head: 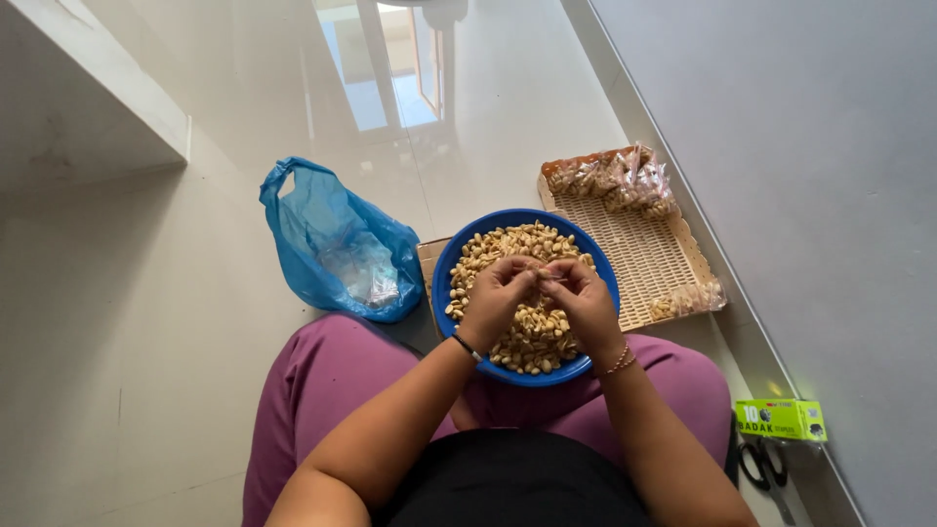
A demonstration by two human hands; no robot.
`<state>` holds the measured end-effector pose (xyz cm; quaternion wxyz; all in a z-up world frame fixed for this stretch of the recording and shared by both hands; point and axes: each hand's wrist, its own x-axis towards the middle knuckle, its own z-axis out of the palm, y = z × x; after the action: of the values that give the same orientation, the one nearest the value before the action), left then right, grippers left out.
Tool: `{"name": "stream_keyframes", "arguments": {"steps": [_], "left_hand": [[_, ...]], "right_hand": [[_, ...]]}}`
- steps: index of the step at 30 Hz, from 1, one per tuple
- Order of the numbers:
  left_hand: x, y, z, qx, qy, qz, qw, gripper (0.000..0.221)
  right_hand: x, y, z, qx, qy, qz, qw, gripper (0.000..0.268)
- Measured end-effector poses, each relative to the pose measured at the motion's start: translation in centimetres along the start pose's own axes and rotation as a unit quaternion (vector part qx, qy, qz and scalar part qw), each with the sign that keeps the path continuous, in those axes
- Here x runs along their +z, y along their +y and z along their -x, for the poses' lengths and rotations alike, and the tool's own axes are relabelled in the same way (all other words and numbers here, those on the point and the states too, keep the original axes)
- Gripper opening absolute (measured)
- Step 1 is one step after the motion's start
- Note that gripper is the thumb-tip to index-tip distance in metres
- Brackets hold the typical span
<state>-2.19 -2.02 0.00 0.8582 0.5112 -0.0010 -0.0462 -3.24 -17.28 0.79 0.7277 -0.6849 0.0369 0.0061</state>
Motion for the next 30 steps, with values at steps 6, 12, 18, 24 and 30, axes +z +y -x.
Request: {"name": "stream_keyframes", "arguments": {"steps": [6, 12, 18, 24, 30], "left_hand": [[-1.3, -3.0, 0.4, 0.011, 0.008, -0.014, 1.000, 0.018], [-1.0, -2.0, 0.9, 0.019, -0.007, -0.072, 0.997, 0.023], [-1.7, -0.7, 0.9, 0.007, -0.067, -0.117, 0.991, 0.032], [-1.4, -1.7, 0.9, -0.015, -0.036, -0.079, 0.996, 0.017], [-0.9, -1.3, 1.1, -0.015, -0.038, -0.084, 0.996, 0.018]], "right_hand": [[-0.5, 1.5, 0.6, -0.068, -0.026, 0.054, 0.996, 0.036], [-0.3, 0.9, 0.7, -0.349, 0.037, 0.290, 0.890, 0.015], [-1.5, -0.4, 0.4, -0.385, 0.007, 0.314, 0.868, 0.012], [-2.0, -0.2, 0.5, -0.358, -0.036, 0.312, 0.879, 0.013], [-1.5, -0.3, 0.3, -0.343, -0.038, 0.267, 0.900, 0.017]]}}
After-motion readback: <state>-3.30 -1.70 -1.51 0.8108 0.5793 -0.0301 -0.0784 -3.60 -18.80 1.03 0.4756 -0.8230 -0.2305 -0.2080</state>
